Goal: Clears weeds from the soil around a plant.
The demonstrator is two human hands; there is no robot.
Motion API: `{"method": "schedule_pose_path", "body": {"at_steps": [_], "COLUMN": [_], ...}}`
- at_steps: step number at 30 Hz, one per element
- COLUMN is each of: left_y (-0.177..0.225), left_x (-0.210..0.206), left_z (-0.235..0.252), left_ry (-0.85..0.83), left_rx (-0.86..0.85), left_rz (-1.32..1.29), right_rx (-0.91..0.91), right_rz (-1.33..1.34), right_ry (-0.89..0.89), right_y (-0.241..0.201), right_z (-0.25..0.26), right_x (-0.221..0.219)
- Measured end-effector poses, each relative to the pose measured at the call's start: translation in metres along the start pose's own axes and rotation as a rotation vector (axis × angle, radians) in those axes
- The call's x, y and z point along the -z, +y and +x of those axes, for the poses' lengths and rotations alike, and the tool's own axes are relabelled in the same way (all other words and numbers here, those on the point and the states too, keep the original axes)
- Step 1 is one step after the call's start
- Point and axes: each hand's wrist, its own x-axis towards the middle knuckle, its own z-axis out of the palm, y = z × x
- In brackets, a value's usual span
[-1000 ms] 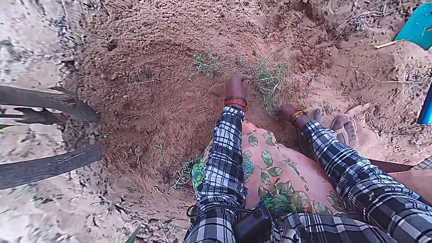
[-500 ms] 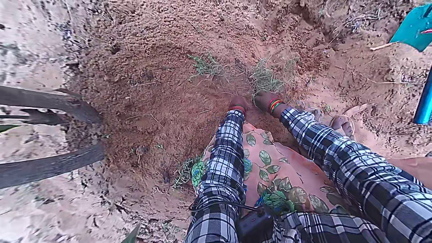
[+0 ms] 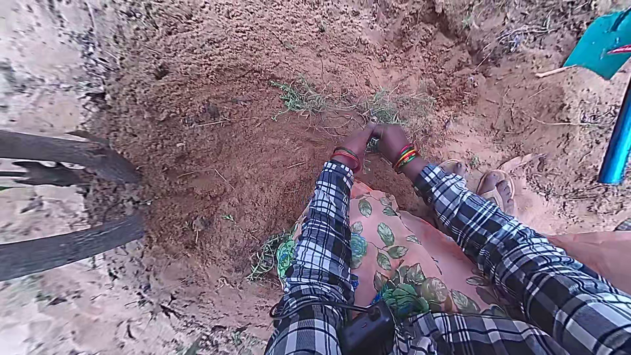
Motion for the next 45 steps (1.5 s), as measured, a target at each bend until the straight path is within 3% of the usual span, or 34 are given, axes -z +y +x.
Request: {"method": "schedule_pose_path", "body": {"at_steps": [3,6,10,12,14,16,18,20,24,28,31,34,38,41,45], "left_y": [-0.001,0.002,0.023,0.029,0.032,0.03,0.033,0.038,0.029,0.022,0.016,0.016,0.027,0.039,0.034], "left_x": [0.007,0.016,0.048,0.065,0.076,0.078,0.068,0.047,0.015,0.013,0.012,0.021,0.017,0.024,0.082], "left_z": [0.004,0.009,-0.006,-0.014,-0.022,-0.024,-0.026,-0.024,-0.017,-0.012,-0.004,-0.002,-0.008,-0.022,-0.033], "left_ry": [0.138,0.337,0.558,0.699,0.83,0.838,0.645,0.451,0.275,0.134,0.169,0.376,0.428,0.57,0.916], "left_rx": [-0.104,-0.161,-0.35,-0.423,-0.428,-0.335,-0.186,-0.034,0.083,0.086,0.077,0.024,-0.041,-0.083,-0.174], "left_rz": [-0.185,-0.572,-0.878,-0.985,-0.871,-0.518,-0.115,0.195,0.426,0.382,0.361,0.107,-0.069,-0.189,-0.457], "right_rx": [0.143,0.17,-0.311,-0.541,-0.658,-0.675,-0.636,-0.643,-0.633,-0.194,0.062,-0.03,0.02,0.024,-0.397], "right_rz": [0.067,0.058,-0.145,-0.316,-0.349,-0.244,-0.143,-0.089,-0.026,0.141,0.197,0.166,-0.003,-0.131,-0.281], "right_ry": [0.222,0.124,-0.359,-0.462,-0.368,-0.191,-0.099,-0.118,-0.133,0.018,0.059,0.067,0.065,0.052,-0.099], "right_y": [-0.002,0.018,0.089,0.124,0.137,0.14,0.135,0.124,0.105,0.04,0.017,0.027,0.04,0.064,0.127], "right_z": [-0.009,-0.034,-0.047,-0.05,-0.055,-0.051,-0.037,-0.019,0.002,-0.01,-0.018,-0.02,-0.013,-0.016,-0.05], "right_x": [-0.019,-0.023,0.01,0.03,0.051,0.06,0.054,0.036,-0.016,-0.04,-0.051,-0.036,0.01,0.028,0.047]}}
